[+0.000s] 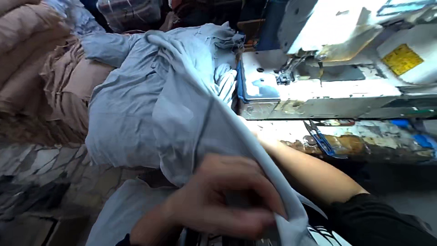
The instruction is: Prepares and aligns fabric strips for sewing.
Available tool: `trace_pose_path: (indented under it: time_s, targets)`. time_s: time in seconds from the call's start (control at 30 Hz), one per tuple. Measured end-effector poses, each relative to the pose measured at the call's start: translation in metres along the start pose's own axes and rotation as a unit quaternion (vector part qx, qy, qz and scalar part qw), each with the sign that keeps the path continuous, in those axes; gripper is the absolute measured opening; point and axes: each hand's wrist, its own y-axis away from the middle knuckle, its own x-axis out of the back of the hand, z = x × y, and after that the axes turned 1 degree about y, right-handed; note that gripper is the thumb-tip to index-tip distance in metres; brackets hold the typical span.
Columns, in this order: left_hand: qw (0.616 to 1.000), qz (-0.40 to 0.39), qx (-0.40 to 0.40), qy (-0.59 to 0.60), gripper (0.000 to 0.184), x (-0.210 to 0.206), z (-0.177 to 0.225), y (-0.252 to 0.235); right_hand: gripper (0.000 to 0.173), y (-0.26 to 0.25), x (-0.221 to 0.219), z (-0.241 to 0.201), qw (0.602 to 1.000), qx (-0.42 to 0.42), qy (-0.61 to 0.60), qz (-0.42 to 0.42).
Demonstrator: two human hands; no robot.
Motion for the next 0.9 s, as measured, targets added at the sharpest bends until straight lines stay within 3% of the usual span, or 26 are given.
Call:
trace_pose_path:
  time_s: [0.07, 0.17, 0.23, 0.3, 0.43, 0.5, 0.57, 0.63, 0.7, 0.77, 0.9]
  targets:
    - [0.995, -0.075, 0.038, -0.048, 0.021, -0.009, -0.014, 0.0, 0.041, 0.032, 0.026, 0.006, 0.999, 0.031, -0.009, 0.035]
    - [0.984, 0.022, 0.116, -0.13, 0.018, -0.008, -0.037, 0.007, 0.025, 0.069, 0.082, 0.039, 0.993, 0.116, -0.019, -0.024]
    - [0.964, 0.065, 0.162, -0.203, 0.031, -0.014, -0.063, -0.004, 0.014, 0.093, 0.103, 0.051, 0.991, 0.125, 0.038, 0.025]
    - [0.943, 0.038, 0.193, -0.269, 0.044, -0.023, -0.094, -0.023, 0.005, 0.112, 0.114, 0.058, 0.974, 0.161, 0.125, 0.101]
    - [0.962, 0.036, 0.173, -0.21, 0.007, -0.048, -0.125, -0.059, 0.016, 0.146, 0.134, 0.063, 0.935, 0.242, 0.164, 0.201]
    - [0.969, 0.048, 0.149, -0.189, 0.007, -0.052, -0.127, -0.075, 0.017, 0.16, 0.144, 0.071, 0.938, 0.232, 0.146, 0.211]
    - [0.968, 0.086, 0.102, -0.212, 0.007, -0.051, -0.134, -0.087, 0.007, 0.16, 0.15, 0.083, 0.944, 0.21, 0.129, 0.22]
    - [0.965, 0.118, 0.07, -0.225, 0.02, -0.049, -0.14, -0.086, 0.011, 0.15, 0.146, 0.092, 0.949, 0.208, 0.058, 0.229]
    - [0.968, 0.153, 0.104, -0.169, 0.024, -0.06, -0.132, -0.068, 0.014, 0.141, 0.136, 0.093, 0.949, 0.214, -0.056, 0.226]
    - [0.965, 0.166, 0.181, -0.095, 0.011, -0.078, -0.119, -0.047, 0.014, 0.133, 0.129, 0.092, 0.944, 0.226, -0.123, 0.207]
    - [0.949, 0.155, 0.235, -0.139, 0.011, -0.087, -0.116, -0.034, 0.017, 0.126, 0.122, 0.094, 0.943, 0.25, -0.116, 0.186]
